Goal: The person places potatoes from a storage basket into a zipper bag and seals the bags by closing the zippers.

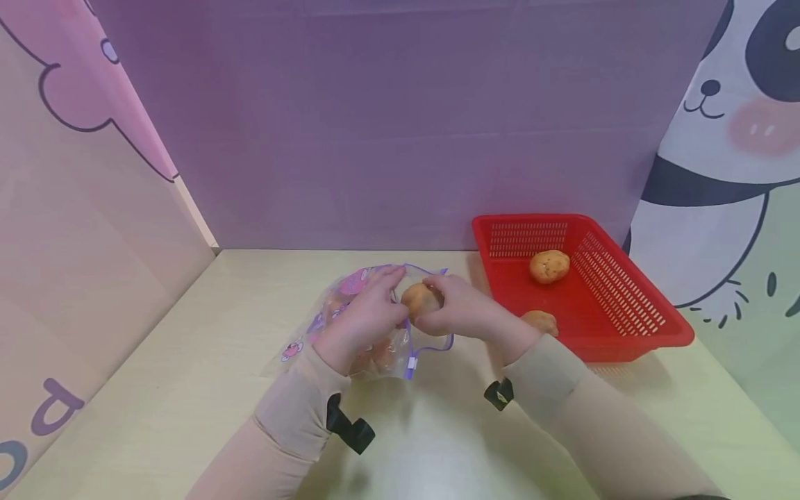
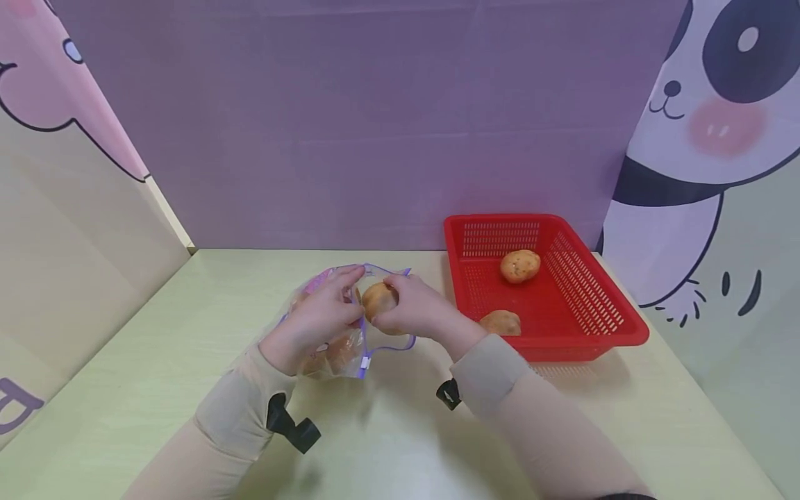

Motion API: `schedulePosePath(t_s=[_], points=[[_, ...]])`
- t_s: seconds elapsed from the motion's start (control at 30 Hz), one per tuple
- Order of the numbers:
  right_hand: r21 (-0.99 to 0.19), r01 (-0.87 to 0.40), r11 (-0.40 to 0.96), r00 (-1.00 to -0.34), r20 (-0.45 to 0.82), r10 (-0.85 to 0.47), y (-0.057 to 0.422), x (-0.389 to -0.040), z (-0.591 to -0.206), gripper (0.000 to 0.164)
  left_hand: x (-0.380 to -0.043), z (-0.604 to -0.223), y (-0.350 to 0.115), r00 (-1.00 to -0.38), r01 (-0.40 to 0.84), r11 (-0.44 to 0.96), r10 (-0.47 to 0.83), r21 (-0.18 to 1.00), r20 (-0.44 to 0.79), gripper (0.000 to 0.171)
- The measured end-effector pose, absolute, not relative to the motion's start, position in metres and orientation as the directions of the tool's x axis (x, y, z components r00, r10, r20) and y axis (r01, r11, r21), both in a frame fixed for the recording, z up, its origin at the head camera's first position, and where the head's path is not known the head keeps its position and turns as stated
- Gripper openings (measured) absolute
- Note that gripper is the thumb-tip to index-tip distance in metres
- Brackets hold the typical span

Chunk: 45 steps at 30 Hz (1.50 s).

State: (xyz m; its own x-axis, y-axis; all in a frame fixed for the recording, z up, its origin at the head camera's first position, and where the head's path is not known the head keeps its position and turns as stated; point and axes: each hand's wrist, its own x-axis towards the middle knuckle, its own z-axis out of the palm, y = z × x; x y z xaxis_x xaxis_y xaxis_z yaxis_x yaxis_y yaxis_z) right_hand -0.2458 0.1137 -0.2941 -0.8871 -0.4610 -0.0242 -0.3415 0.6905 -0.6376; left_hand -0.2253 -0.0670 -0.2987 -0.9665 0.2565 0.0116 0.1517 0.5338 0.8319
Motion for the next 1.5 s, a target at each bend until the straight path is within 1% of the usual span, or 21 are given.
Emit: schedulePosePath(t_s=[0.27, 0.4, 0.5, 0.7, 0.97, 1.23, 1.5], points=[[-0.605, -0.347, 0.716, -0.897, -0.010, -0.443, 0.096, -0.259, -0.317, 0.068, -0.225, -0.300, -0.066, -0.960, 0.191, 0.530, 0.278, 0.826, 0.043, 0.073], [-0.574, -0.359, 0.736, -0.896, -0.007, -0.444, 0.090, -0.260, -0.322, 0.065, -0.224, -0.300, -0.065, -0.958, 0.204, 0.544, 0.281, 0.814, 0.052, 0.072], [-0.544, -0.365, 0.756, -0.897, -0.011, -0.441, 0.086, -0.260, -0.326, 0.060, -0.224, -0.300, -0.065, -0.960, 0.201, 0.550, 0.277, 0.811, 0.050, 0.073], [-0.489, -0.360, 0.795, -0.908, -0.009, -0.418, 0.081, -0.260, -0.331, 0.062, -0.224, -0.300, -0.065, -0.958, 0.208, 0.542, 0.279, 0.814, 0.059, 0.077], [-0.491, -0.348, 0.798, -0.912, -0.020, -0.410, 0.077, -0.262, -0.335, 0.063, -0.224, -0.300, -0.064, -0.961, 0.185, 0.534, 0.275, 0.825, 0.038, 0.079], [-0.453, -0.392, 0.800, -0.894, -0.017, -0.448, 0.072, -0.263, -0.338, 0.051, -0.224, -0.301, -0.063, -0.959, 0.203, 0.537, 0.277, 0.819, 0.056, 0.076], [-0.436, -0.392, 0.810, -0.894, -0.027, -0.448, 0.070, -0.262, -0.341, 0.057, -0.224, -0.300, -0.062, -0.955, 0.212, 0.514, 0.290, 0.831, 0.065, 0.076]])
